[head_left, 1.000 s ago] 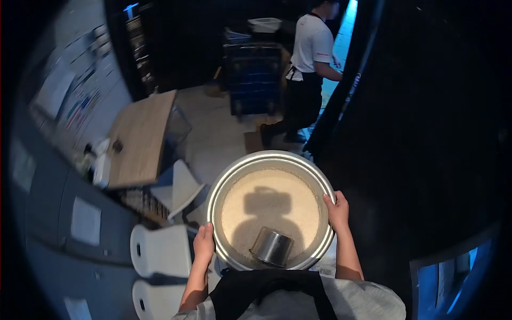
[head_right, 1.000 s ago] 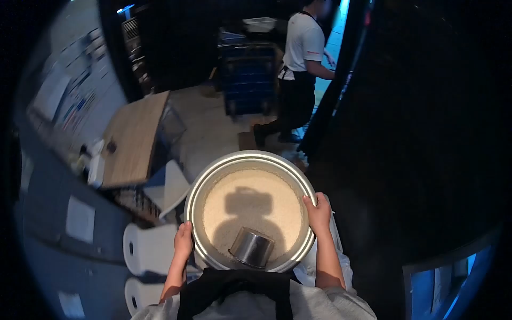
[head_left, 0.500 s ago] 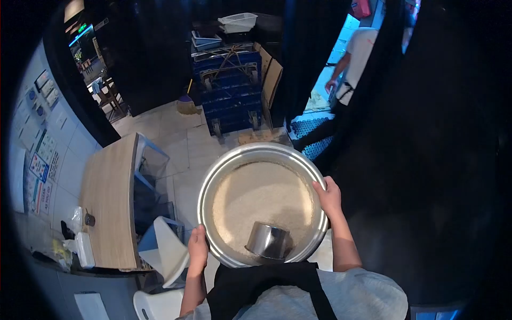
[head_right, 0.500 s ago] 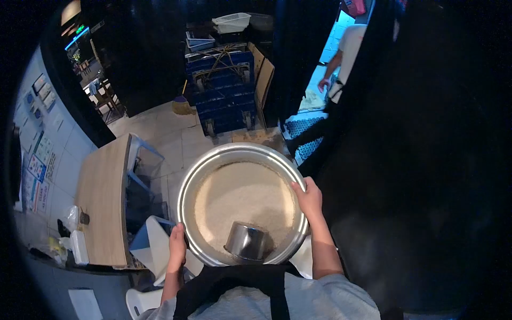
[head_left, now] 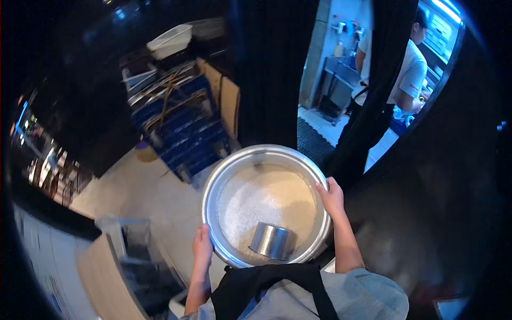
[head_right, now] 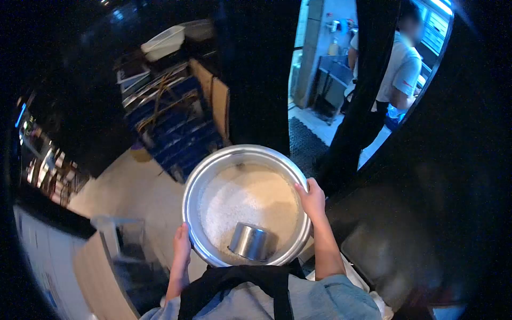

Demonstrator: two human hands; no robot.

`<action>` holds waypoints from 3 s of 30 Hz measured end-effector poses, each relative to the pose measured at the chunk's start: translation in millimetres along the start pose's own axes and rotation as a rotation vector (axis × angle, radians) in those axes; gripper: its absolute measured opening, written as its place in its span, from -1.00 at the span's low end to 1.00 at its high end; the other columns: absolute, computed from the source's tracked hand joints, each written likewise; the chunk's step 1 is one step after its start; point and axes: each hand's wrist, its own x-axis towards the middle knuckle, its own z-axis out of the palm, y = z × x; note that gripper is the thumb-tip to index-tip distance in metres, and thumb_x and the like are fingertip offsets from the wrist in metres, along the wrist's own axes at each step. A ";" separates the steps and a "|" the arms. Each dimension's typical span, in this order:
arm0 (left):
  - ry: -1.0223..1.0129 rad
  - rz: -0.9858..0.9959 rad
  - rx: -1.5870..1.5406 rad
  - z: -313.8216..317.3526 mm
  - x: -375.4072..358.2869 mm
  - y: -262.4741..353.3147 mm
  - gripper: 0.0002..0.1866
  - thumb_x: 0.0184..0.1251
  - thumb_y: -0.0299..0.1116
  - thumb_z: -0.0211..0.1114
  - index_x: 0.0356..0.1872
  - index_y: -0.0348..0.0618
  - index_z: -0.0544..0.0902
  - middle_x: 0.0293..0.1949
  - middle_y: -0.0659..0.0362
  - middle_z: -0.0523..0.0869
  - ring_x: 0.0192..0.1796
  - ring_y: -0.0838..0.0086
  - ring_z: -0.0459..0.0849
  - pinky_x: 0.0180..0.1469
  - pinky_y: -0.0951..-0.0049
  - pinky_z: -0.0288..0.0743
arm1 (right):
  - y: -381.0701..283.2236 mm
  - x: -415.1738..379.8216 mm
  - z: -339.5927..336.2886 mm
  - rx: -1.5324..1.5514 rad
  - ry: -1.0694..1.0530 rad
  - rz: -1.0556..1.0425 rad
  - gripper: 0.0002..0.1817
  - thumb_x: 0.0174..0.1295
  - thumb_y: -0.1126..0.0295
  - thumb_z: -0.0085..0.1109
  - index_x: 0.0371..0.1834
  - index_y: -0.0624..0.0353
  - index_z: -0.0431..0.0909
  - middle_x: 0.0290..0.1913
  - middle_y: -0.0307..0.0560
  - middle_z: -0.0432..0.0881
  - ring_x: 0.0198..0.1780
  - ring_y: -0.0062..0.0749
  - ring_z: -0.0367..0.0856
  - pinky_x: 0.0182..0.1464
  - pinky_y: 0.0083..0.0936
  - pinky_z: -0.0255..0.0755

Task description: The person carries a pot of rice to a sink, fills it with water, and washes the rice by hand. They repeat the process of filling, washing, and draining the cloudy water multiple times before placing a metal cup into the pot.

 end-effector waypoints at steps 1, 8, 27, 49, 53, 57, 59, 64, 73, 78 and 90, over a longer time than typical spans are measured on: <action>-0.014 0.043 0.044 9.4 31.8 -20.1 -0.51 0.39 0.05 -0.08 -0.21 -0.26 0.53 -0.37 -0.05 0.61 -0.29 0.25 0.56 -0.15 0.32 0.39 | 8.5 2.6 12.7 -0.009 0.041 0.022 -0.60 0.08 0.07 0.24 -0.34 0.22 0.46 -0.46 0.14 0.54 -0.38 -0.05 0.55 -0.31 -0.30 0.37; -0.255 0.040 0.210 48.7 121.6 11.1 -0.47 0.38 0.08 -0.07 -0.17 -0.28 0.54 -0.29 -0.06 0.63 -0.22 0.23 0.59 -0.08 0.30 0.40 | 41.7 21.8 39.7 -0.007 0.179 0.209 -0.62 0.08 0.12 0.23 -0.35 0.27 0.48 -0.44 0.15 0.57 -0.37 -0.06 0.57 -0.29 -0.32 0.38; -0.990 0.638 0.556 272.0 335.6 202.0 -0.45 0.35 0.13 -0.15 -0.31 -0.25 0.48 -0.25 -0.20 0.61 -0.12 -0.10 0.54 -0.09 0.04 0.36 | 48.7 -10.6 99.0 0.127 1.037 0.740 -0.37 0.10 0.17 0.29 0.08 0.41 0.28 -0.05 0.15 0.50 -0.09 -0.25 0.51 -0.02 -0.44 0.37; -1.108 0.239 0.060 506.0 409.7 274.6 -0.66 0.32 -0.49 0.09 0.09 -0.35 0.36 -0.14 0.06 0.61 -0.14 0.48 0.58 -0.07 0.52 0.43 | 190.1 298.4 0.0 0.149 0.698 0.762 -0.54 0.09 0.19 0.23 -0.06 0.33 0.49 -0.20 0.19 0.62 -0.13 -0.10 0.61 -0.06 -0.36 0.40; -1.061 0.123 0.041 546.8 451.6 300.8 -0.62 0.22 -0.56 0.16 0.08 -0.35 0.37 -0.12 0.06 0.60 -0.11 0.47 0.57 -0.06 0.50 0.43 | 200.6 409.9 -4.7 -0.002 0.559 0.732 -0.57 0.10 0.14 0.21 -0.15 0.30 0.49 -0.30 0.18 0.61 -0.21 -0.02 0.60 -0.14 -0.30 0.41; -0.912 0.197 0.059 617.7 508.6 314.3 -0.57 0.13 -0.57 0.25 0.06 -0.36 0.40 -0.16 0.06 0.62 -0.13 0.41 0.59 -0.07 0.44 0.44 | 223.6 492.9 5.1 -0.058 0.519 0.720 -0.57 0.09 0.15 0.22 -0.22 0.36 0.47 -0.36 0.21 0.59 -0.26 0.00 0.59 -0.20 -0.30 0.41; -0.925 0.241 0.091 653.5 525.8 325.1 -0.58 0.18 -0.40 0.25 0.05 -0.32 0.42 -0.16 0.01 0.61 -0.13 0.36 0.58 -0.05 0.41 0.42 | 249.2 515.7 14.7 -0.023 0.557 0.731 -0.58 0.09 0.16 0.22 -0.26 0.38 0.47 -0.37 0.20 0.58 -0.27 -0.01 0.59 -0.20 -0.30 0.41; -0.953 0.253 0.243 742.8 552.3 358.9 -0.52 0.27 -0.14 0.17 0.09 -0.26 0.43 -0.14 -0.02 0.61 -0.11 0.31 0.58 -0.04 0.38 0.40 | 278.5 530.3 21.2 0.043 0.717 0.847 -0.58 0.16 0.14 0.16 -0.27 0.39 0.47 -0.36 0.14 0.60 -0.30 -0.15 0.58 -0.19 -0.34 0.40; -1.168 0.348 0.498 913.3 538.3 396.2 -0.46 0.22 0.06 0.13 0.07 -0.12 0.49 -0.08 0.00 0.64 0.00 0.21 0.59 0.05 0.34 0.38 | 327.0 538.5 0.4 0.508 1.171 0.933 -0.58 0.27 0.11 0.05 -0.37 0.37 0.47 -0.41 -0.08 0.53 -0.35 -0.50 0.42 -0.26 -0.49 0.35; -1.180 0.517 0.645 992.4 517.9 425.5 -0.46 0.22 0.11 0.08 0.02 -0.11 0.53 -0.10 0.03 0.66 0.00 0.19 0.60 0.06 0.34 0.39 | 349.4 562.6 -14.5 0.531 1.256 1.052 -0.56 0.28 0.06 0.03 -0.38 0.32 0.47 -0.45 -0.15 0.47 -0.38 -0.52 0.37 -0.29 -0.53 0.31; -1.218 0.647 0.811 1093.6 529.4 434.4 -0.43 0.23 0.11 0.07 0.07 -0.16 0.48 -0.07 -0.04 0.63 0.01 0.09 0.58 0.03 0.27 0.41 | 419.4 632.4 -51.5 0.237 1.099 1.094 -0.53 0.31 0.03 -0.04 -0.33 0.34 0.47 -0.40 0.00 0.54 -0.32 -0.35 0.46 -0.22 -0.42 0.34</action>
